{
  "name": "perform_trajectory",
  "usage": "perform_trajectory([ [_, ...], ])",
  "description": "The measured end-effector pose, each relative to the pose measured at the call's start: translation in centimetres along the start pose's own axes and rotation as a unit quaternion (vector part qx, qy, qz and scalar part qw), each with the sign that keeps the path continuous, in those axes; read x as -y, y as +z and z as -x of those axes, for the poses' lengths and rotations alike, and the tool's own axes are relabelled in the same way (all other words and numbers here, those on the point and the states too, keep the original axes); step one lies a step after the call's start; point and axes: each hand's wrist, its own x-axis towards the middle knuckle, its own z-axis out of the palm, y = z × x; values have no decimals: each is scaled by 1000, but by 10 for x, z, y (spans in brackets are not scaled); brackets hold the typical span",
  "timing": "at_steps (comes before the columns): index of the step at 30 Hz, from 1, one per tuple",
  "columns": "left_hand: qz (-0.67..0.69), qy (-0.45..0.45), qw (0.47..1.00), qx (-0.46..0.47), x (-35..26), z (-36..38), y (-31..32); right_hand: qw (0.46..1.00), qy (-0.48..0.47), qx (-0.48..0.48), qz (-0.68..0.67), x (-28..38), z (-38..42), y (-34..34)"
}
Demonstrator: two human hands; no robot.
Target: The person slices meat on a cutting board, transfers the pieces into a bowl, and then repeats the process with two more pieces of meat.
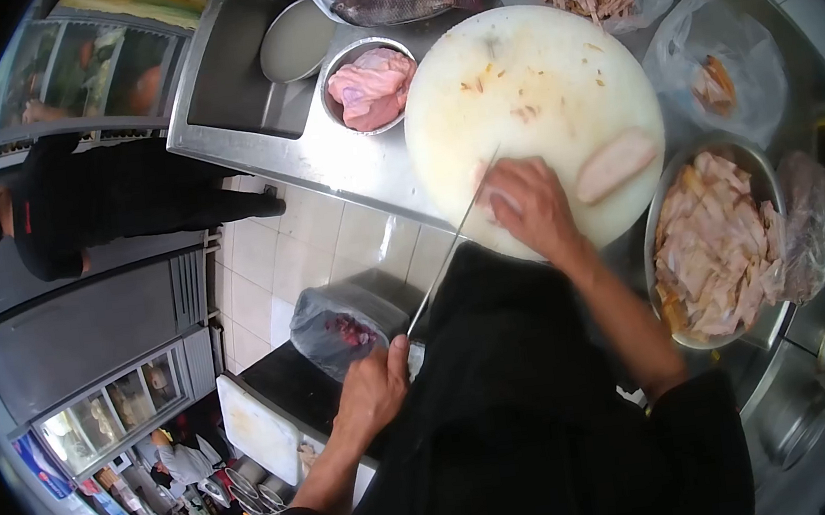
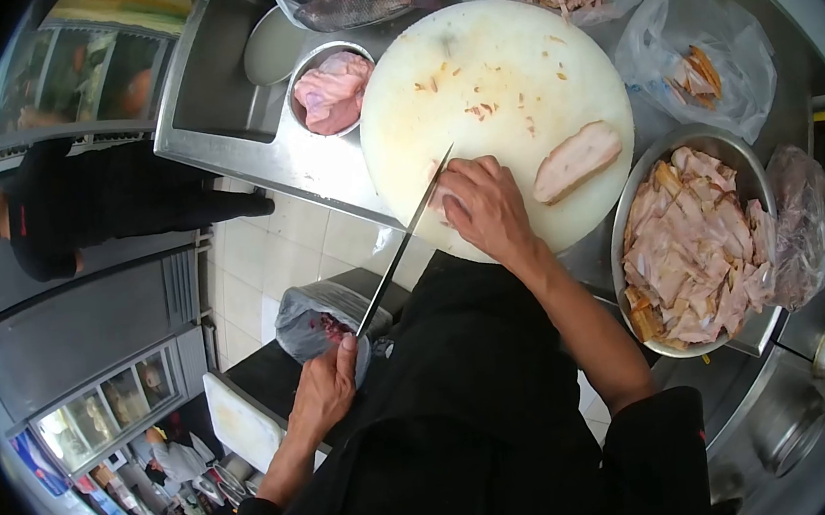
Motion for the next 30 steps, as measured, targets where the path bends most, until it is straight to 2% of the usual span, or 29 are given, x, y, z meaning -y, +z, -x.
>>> perform_trajectory([
  [4, -35, -2, 999, -17, 6, -1, 10, 1000, 10, 8, -6, 3, -4, -4],
  [7, -62, 85, 992, -65, -4, -29, 30, 1000, 9, 0, -8, 0, -1, 0],
  [8, -11, 91, 994, -58, -15, -38, 27, 1000, 6, -4, -8, -1, 1, 2],
  [11, 24, 105, 991, -73, -23, -40, 17, 999, 25, -19, -19, 2, 0, 0],
  [16, -17, 32, 999, -25, -6, 4, 13, 998, 16, -38, -42, 1, 1, 1],
  [19, -48, 41, 997, -44, -1, 2, 27, 998, 14, -38, -48, 1, 2, -1],
  [22, -25, 90, 994, -64, -16, -34, 39, 998, 8, -42, -47, 0, 2, 2],
  [26, 21, 89, 994, -60, -34, -25, 20, 997, 20, -49, -47, -1, 4, 1],
  [30, -33, 8, 999, -19, -12, 10, 20, 997, 13, -55, -51, -1, 6, 3],
])
